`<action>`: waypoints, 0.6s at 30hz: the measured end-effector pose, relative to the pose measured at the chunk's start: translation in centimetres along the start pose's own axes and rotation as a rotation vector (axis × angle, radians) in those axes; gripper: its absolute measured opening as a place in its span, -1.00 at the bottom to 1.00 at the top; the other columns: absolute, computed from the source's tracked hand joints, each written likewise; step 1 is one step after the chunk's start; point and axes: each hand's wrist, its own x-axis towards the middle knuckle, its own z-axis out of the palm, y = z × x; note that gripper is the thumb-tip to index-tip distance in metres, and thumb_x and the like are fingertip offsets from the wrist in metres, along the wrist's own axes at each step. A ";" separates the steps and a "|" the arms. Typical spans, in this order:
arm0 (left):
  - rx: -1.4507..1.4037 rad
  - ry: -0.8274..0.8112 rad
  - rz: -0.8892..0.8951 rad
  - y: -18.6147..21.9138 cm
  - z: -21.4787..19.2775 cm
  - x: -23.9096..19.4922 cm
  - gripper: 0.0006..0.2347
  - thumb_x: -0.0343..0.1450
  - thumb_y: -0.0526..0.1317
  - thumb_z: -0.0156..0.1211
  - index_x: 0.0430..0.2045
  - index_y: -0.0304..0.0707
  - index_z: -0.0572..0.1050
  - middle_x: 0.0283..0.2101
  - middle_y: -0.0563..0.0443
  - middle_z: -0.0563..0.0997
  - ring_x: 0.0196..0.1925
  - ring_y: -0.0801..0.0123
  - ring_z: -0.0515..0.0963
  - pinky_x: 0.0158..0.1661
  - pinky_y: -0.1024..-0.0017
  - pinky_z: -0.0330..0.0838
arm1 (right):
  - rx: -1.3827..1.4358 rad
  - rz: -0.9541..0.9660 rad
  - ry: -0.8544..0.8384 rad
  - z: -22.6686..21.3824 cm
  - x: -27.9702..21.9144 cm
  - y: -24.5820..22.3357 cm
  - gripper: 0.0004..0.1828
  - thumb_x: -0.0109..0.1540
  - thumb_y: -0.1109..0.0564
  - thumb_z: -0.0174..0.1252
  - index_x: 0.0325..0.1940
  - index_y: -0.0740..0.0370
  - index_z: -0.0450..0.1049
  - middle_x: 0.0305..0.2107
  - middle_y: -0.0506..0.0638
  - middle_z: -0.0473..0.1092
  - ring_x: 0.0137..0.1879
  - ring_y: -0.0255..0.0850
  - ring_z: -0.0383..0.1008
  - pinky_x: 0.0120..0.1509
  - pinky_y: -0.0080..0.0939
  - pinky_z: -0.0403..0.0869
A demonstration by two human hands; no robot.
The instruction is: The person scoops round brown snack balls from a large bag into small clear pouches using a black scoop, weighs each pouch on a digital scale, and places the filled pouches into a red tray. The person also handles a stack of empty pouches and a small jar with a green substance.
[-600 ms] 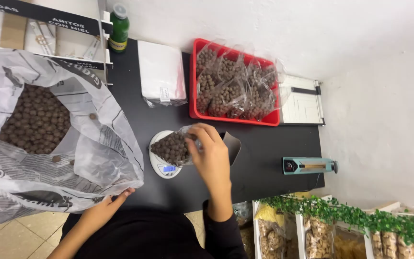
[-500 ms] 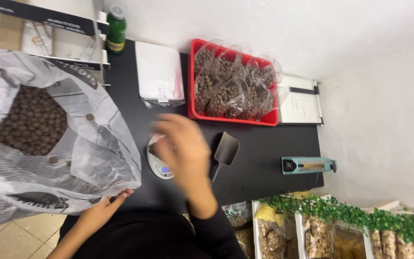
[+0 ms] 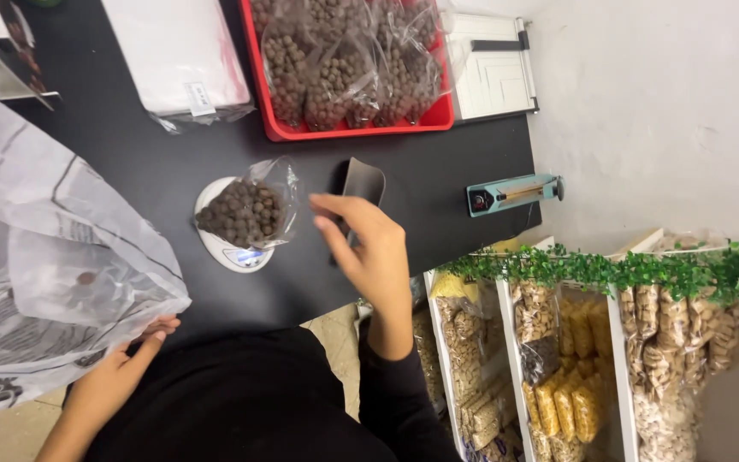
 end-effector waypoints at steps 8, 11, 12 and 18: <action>0.031 -0.071 -0.216 2.6 0.3 0.9 -0.76 0.46 -0.16 0.10 -0.15 -0.09 0.72 -0.06 0.26 0.77 0.13 0.59 0.62 0.35 0.57 0.18 | 0.054 0.358 -0.062 3.5 -7.2 8.2 -0.77 0.32 0.12 0.17 0.03 0.15 0.60 -0.10 -0.08 0.61 -0.09 -0.32 0.61 -0.11 -0.36 0.50; -0.047 -0.110 -0.225 1.8 0.8 0.9 -0.76 0.47 -0.19 0.07 -0.10 -0.17 0.67 0.00 0.16 0.75 0.17 0.52 0.61 0.39 0.53 0.16 | 0.094 0.446 -0.118 4.5 -8.8 8.9 -0.76 0.30 0.13 0.16 0.04 0.14 0.60 -0.13 -0.09 0.62 -0.06 -0.32 0.63 -0.07 -0.35 0.50; -0.083 -0.116 -0.213 1.6 1.0 1.0 -0.77 0.48 -0.20 0.08 -0.10 -0.20 0.66 0.01 0.13 0.74 0.19 0.49 0.60 0.40 0.50 0.18 | 0.111 0.482 -0.134 4.7 -9.1 9.2 -0.75 0.30 0.14 0.16 0.04 0.13 0.60 -0.13 -0.10 0.63 -0.02 -0.33 0.64 -0.05 -0.35 0.51; -0.076 -0.134 -0.337 3.6 0.8 1.0 -0.74 0.48 -0.16 0.09 -0.04 -0.10 0.66 0.08 0.26 0.72 0.26 0.59 0.55 0.38 0.55 0.16 | 0.049 0.428 -0.087 4.0 -7.5 8.8 -0.77 0.32 0.08 0.16 0.00 0.12 0.62 -0.18 -0.12 0.63 -0.11 -0.32 0.62 -0.07 -0.34 0.52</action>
